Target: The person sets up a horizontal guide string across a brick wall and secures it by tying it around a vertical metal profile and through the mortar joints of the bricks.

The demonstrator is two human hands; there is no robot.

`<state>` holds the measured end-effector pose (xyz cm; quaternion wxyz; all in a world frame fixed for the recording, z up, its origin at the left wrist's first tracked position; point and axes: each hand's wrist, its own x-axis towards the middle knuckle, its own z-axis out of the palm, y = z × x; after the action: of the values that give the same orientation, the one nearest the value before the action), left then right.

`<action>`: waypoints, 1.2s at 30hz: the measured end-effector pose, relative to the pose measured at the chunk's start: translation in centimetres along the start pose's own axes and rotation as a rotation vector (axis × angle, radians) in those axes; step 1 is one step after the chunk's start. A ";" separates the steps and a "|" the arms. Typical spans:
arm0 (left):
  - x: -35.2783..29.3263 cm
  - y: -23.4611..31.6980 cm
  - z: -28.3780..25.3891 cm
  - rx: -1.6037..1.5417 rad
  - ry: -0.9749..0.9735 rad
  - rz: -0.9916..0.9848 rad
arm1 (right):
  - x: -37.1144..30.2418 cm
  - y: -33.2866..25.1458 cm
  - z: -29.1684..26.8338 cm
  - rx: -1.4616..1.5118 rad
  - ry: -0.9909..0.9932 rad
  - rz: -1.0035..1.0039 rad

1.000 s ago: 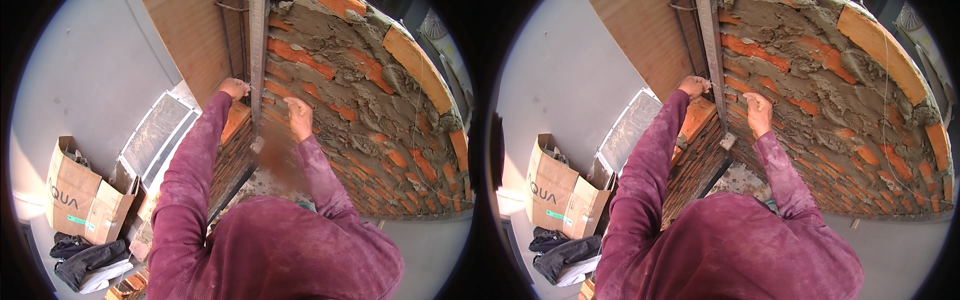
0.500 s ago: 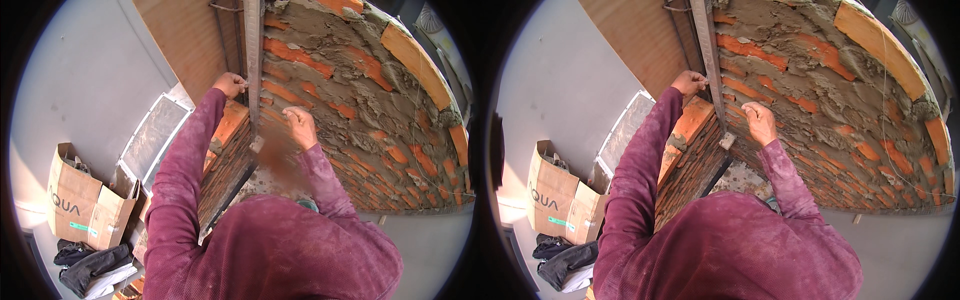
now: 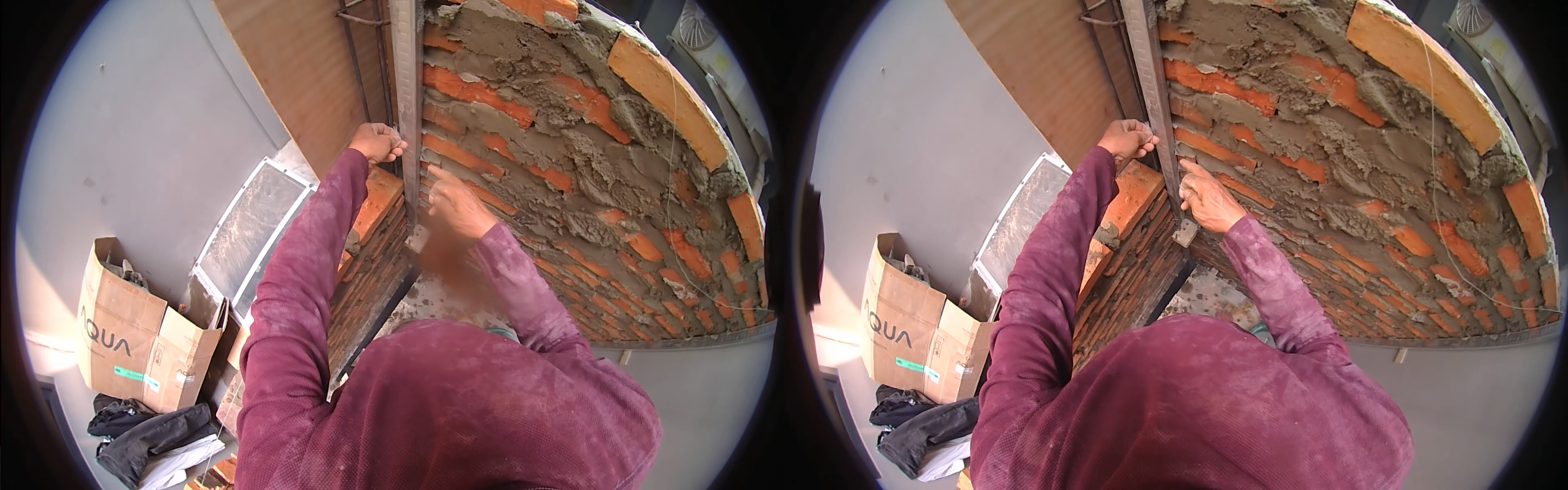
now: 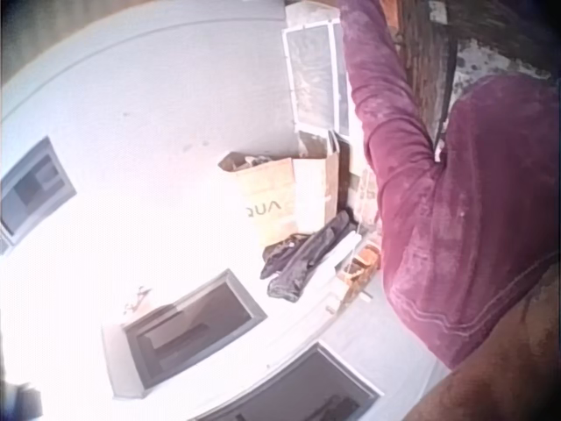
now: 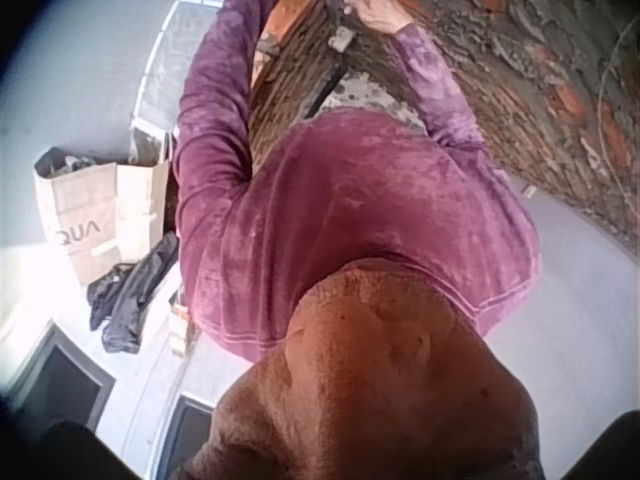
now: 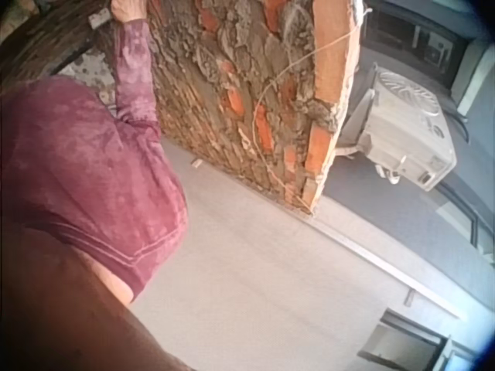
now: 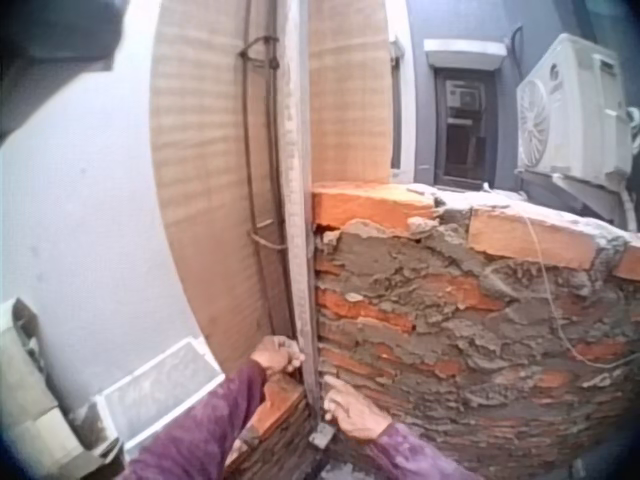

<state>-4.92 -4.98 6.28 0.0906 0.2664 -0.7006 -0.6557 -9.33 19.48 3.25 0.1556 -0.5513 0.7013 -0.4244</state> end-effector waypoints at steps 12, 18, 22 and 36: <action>-2.8 -0.7 0.0 0.211 0.023 0.237 | 0.0 0.9 -0.1 0.826 0.091 0.371; -10.2 2.1 6.1 0.626 0.565 0.499 | -0.5 2.6 -0.5 0.290 0.333 -0.050; -9.8 -0.2 9.3 0.552 0.445 0.289 | -0.6 1.1 -1.0 0.050 0.250 -0.058; -4.8 -13.5 9.5 0.041 0.615 0.511 | 1.0 -2.7 -0.7 0.506 0.030 -0.009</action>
<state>-1.95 5.69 -6.88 0.4511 0.2692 -0.6975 -0.4874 -8.41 18.77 6.04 0.2761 -0.4915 0.5727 -0.5952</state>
